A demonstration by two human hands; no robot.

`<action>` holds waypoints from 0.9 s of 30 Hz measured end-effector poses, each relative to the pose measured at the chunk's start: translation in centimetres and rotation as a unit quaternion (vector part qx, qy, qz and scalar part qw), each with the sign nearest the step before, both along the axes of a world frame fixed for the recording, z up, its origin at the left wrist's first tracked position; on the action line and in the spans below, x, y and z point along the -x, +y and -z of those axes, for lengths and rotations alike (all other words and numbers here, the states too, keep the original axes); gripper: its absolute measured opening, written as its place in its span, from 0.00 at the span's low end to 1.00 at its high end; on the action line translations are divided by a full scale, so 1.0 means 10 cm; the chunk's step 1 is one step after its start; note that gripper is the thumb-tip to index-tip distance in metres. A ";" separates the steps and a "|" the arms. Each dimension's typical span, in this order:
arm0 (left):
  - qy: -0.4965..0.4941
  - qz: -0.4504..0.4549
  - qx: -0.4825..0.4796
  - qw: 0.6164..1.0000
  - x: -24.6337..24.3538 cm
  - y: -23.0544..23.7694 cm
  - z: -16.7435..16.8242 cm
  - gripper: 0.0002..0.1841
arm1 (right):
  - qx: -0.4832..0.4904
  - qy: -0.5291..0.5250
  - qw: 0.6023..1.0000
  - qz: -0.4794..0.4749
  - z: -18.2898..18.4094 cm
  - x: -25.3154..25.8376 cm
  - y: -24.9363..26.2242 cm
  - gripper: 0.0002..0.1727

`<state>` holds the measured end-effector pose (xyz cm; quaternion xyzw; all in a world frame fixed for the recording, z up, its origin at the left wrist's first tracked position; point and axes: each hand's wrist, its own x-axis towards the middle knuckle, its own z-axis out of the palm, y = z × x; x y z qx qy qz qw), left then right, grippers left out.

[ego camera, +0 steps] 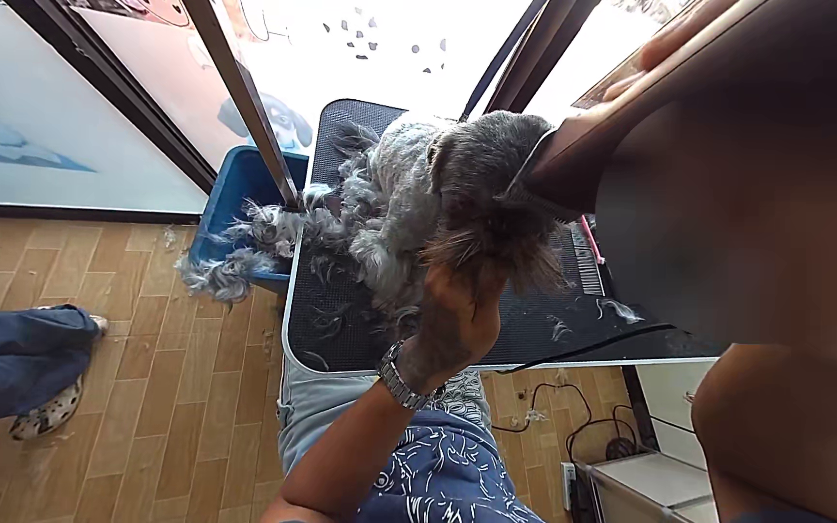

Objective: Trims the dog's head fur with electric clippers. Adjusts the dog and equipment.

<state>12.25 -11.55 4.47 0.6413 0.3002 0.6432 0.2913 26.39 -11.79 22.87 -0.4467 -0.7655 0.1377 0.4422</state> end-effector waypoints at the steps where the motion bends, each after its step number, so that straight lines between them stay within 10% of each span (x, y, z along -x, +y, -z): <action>1: 0.006 0.002 -0.002 1.000 -0.01 0.01 -0.01 0.12 | -0.011 0.005 1.000 0.001 -0.04 0.01 0.03 0.31; 8: -0.011 0.043 -0.007 0.999 -0.05 0.00 -0.06 0.12 | -0.016 -0.108 0.994 0.016 -0.13 0.11 0.05 0.33; 27: -0.033 0.041 -0.007 0.999 -0.02 -0.07 -0.05 0.15 | 0.000 -0.020 1.000 -0.013 -0.07 -0.02 -0.01 0.41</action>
